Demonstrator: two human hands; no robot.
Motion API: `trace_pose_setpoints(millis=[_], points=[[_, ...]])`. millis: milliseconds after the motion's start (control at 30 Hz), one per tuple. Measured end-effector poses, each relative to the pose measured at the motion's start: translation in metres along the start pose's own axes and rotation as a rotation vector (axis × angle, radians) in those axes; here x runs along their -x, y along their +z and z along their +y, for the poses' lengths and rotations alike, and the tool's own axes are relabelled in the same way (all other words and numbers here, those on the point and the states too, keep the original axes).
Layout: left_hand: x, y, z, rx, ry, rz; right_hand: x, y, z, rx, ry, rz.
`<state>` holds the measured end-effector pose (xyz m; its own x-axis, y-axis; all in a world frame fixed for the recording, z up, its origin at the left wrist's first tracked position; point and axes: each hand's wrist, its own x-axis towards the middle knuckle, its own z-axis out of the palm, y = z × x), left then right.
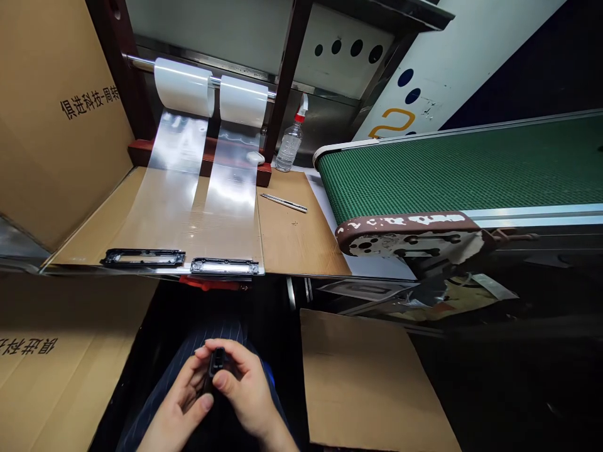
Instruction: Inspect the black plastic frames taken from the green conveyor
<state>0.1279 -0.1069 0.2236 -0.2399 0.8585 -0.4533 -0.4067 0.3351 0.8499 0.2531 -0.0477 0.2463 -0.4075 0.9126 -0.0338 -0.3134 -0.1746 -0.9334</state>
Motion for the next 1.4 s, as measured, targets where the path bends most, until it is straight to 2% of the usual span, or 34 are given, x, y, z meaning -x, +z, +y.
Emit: trace_pose_setpoints(millis=[200,400,500,633,733,867,1000,1200,1300,1400], points=[[-0.001,0.002,0.004,-0.013,-0.030,-0.056,-0.004,-0.002,0.007,-0.151,0.060,-0.016],[0.001,0.004,0.010,0.202,-0.206,-0.150,-0.008,-0.002,0.012,-0.419,0.202,0.159],[0.001,0.003,0.012,0.270,-0.260,-0.175,-0.012,-0.003,0.013,-0.626,0.272,0.186],[-0.003,0.003,0.012,0.232,-0.282,-0.202,-0.019,-0.008,0.013,-0.857,0.305,0.238],[-0.005,0.004,0.012,0.162,-0.287,-0.224,-0.023,-0.012,0.014,-0.945,0.293,0.284],[-0.006,0.009,0.015,0.022,-0.254,-0.228,-0.023,-0.015,0.017,-0.945,0.274,0.308],[-0.005,0.014,0.016,-0.046,-0.251,-0.189,-0.022,-0.016,0.019,-0.799,0.259,0.336],[-0.013,0.008,0.004,-0.142,-0.209,-0.250,-0.021,-0.015,0.015,-0.738,0.256,0.398],[-0.017,0.000,-0.003,-0.103,-0.223,-0.265,-0.022,-0.016,0.013,-0.808,0.234,0.407],[-0.019,-0.008,-0.005,0.050,-0.304,-0.256,-0.023,-0.018,0.014,-0.873,0.204,0.388]])
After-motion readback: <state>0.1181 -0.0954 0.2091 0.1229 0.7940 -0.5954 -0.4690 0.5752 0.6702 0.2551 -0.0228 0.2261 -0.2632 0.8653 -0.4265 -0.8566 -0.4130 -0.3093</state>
